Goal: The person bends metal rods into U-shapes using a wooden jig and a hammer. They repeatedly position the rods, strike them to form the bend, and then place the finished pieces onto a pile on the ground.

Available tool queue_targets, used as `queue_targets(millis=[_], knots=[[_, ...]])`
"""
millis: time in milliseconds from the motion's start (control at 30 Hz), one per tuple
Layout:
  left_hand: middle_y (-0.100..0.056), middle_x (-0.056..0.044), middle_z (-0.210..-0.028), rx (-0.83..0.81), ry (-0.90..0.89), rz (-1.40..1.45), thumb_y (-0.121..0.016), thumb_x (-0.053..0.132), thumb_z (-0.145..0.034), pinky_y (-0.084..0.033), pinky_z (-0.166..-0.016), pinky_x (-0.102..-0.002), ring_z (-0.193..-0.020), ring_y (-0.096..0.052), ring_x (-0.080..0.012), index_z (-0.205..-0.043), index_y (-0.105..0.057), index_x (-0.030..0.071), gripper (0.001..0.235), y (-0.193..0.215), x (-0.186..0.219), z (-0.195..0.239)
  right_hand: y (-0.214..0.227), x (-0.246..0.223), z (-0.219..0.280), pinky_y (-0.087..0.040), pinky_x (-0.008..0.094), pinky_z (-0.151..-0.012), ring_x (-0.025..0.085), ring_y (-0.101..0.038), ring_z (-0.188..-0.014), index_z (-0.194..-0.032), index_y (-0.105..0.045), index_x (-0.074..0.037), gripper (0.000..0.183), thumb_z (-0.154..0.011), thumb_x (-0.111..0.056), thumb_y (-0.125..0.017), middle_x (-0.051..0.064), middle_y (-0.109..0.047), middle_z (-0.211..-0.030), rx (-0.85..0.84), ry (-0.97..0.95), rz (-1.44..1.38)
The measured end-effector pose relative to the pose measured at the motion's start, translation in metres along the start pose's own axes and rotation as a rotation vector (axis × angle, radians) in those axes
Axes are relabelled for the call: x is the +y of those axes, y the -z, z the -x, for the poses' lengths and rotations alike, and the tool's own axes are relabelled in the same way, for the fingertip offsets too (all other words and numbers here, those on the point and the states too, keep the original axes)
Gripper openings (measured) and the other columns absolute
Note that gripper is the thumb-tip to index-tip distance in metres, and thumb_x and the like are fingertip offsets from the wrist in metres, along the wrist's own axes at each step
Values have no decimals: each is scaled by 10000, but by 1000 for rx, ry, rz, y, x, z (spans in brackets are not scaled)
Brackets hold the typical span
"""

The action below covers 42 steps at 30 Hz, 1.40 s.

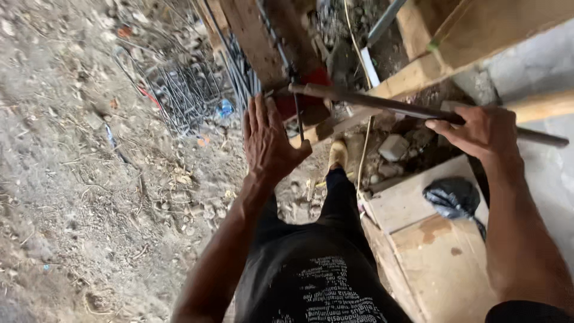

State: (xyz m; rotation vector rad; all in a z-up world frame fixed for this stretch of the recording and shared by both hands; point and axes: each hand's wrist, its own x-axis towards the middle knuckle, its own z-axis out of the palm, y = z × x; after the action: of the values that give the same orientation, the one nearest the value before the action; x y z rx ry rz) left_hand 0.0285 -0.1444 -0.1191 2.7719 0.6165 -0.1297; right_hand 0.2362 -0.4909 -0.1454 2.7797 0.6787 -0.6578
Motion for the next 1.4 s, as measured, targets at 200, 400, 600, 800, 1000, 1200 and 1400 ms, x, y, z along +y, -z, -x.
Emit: queue_targets(millis=[200,400,600,800,1000,1200,1400], knots=[[-327,-241,-1570,55,-186,-12,-780,488,-707,-233,-1207,-526,-1477,-275,-398,-1493,-322,-30,1046,-4,-39,-8,-38,-57,87,-486,450,-716,317,-689,-722,-978,-753,-259,577,-932,-747,-450,111,-686,-672,172,-159,-230],[-486,-182,-1483,86,-446,-29,-778,368,-745,-346,-1128,-510,-1378,-436,-356,-1448,-424,42,851,-5,-84,-28,-78,-149,160,-437,446,-577,339,-641,-679,-1085,-754,-293,750,-858,-841,-295,152,-628,-643,104,-461,-359],[-699,-87,-1178,262,-763,-36,-644,210,-749,-465,-944,-441,-1152,-635,-294,-1286,-599,112,548,-16,-133,-68,-115,-268,204,-572,486,-851,374,-734,-904,-961,-668,-315,550,-891,-826,-475,79,-755,-825,-29,-785,-585],[-557,-160,-1121,312,-726,5,-706,301,-813,-518,-856,-429,-1073,-599,-362,-1137,-613,56,417,4,-140,-65,-81,-256,202,-578,449,-746,323,-746,-833,-810,-608,-217,615,-869,-820,-501,10,-721,-684,108,-770,-662],[-522,-186,-1221,98,-621,18,-797,292,-697,-532,-905,-489,-1200,-549,-393,-1178,-624,-13,596,-4,-131,-70,-61,-234,195,-541,516,-740,431,-718,-827,-858,-661,-141,571,-860,-706,-575,165,-701,-715,166,-690,-712],[-518,-120,-1077,113,-695,-2,-835,264,-625,-538,-876,-398,-1089,-575,-303,-1027,-662,-11,516,6,-130,-67,-44,-222,192,-552,491,-797,396,-726,-870,-920,-668,-159,468,-905,-622,-599,156,-714,-771,127,-674,-630],[-572,-158,-1214,-68,-612,-83,-786,255,-721,-511,-955,-386,-1220,-548,-311,-1135,-656,-13,511,38,-116,-61,-86,-205,179,-552,458,-817,363,-734,-854,-905,-649,-201,509,-871,-704,-574,85,-703,-738,78,-659,-537]])
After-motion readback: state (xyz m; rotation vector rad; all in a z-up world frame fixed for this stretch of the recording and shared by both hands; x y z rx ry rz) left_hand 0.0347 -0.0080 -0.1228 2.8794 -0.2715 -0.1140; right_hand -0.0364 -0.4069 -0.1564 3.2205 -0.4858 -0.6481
